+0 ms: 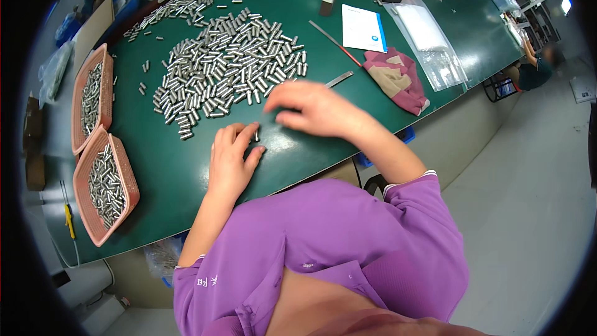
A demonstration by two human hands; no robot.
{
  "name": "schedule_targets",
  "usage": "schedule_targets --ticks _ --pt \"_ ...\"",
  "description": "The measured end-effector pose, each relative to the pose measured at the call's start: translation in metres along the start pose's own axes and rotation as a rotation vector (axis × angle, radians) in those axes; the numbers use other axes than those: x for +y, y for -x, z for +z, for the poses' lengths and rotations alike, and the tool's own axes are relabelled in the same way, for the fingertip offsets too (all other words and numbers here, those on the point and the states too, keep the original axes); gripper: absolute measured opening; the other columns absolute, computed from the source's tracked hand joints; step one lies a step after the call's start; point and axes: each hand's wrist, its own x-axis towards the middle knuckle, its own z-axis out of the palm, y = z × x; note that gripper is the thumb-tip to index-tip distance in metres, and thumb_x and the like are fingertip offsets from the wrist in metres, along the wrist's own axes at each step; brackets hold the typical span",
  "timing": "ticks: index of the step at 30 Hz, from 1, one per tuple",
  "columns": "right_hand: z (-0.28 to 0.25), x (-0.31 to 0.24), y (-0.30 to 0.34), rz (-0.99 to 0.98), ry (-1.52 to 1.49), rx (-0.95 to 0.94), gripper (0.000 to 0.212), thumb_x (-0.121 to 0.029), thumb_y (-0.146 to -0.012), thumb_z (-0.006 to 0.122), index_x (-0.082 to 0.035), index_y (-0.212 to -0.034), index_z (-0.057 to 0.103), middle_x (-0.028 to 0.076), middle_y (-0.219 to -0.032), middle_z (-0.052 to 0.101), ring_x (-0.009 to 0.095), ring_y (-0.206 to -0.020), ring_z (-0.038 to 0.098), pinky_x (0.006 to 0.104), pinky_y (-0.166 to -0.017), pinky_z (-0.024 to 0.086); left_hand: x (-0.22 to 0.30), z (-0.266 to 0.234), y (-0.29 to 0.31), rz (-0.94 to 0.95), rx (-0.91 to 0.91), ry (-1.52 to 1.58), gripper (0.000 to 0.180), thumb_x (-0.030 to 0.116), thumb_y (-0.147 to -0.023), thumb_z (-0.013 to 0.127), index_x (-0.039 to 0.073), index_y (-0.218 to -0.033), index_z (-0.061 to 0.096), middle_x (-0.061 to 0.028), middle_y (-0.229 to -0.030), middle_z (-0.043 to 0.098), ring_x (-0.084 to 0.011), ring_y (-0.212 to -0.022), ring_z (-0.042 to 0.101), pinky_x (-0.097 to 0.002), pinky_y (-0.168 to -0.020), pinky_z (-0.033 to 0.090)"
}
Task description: The person aligns small metal cylindrical components on a workbench guide, inspecting each one by hand.
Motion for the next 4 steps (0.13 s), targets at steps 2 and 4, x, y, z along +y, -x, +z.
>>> schedule_targets --ticks 2,4 --pt "-0.043 0.029 -0.006 0.158 0.061 0.234 0.021 -0.008 -0.082 0.062 -0.008 -0.103 0.063 0.005 -0.105 0.062 0.022 -0.094 0.062 0.0362 -0.083 0.05 0.001 0.001 -0.003 0.033 -0.131 -0.128 0.028 0.01 -0.072 0.072 0.005 -0.098 0.064 -0.0091 -0.104 0.057 -0.0295 -0.097 0.053 -0.0378 -0.084 0.045" --pt "-0.075 0.054 -0.01 0.286 0.053 0.375 0.023 -0.009 -0.084 0.061 -0.009 -0.108 0.062 0.005 -0.108 0.063 0.021 -0.094 0.063 0.0372 -0.084 0.051 -0.003 0.005 -0.006 0.045 -0.146 -0.143 0.033 0.011 -0.073 0.071 0.008 -0.105 0.062 -0.0091 -0.104 0.057 -0.0291 -0.097 0.053 -0.0379 -0.085 0.044"
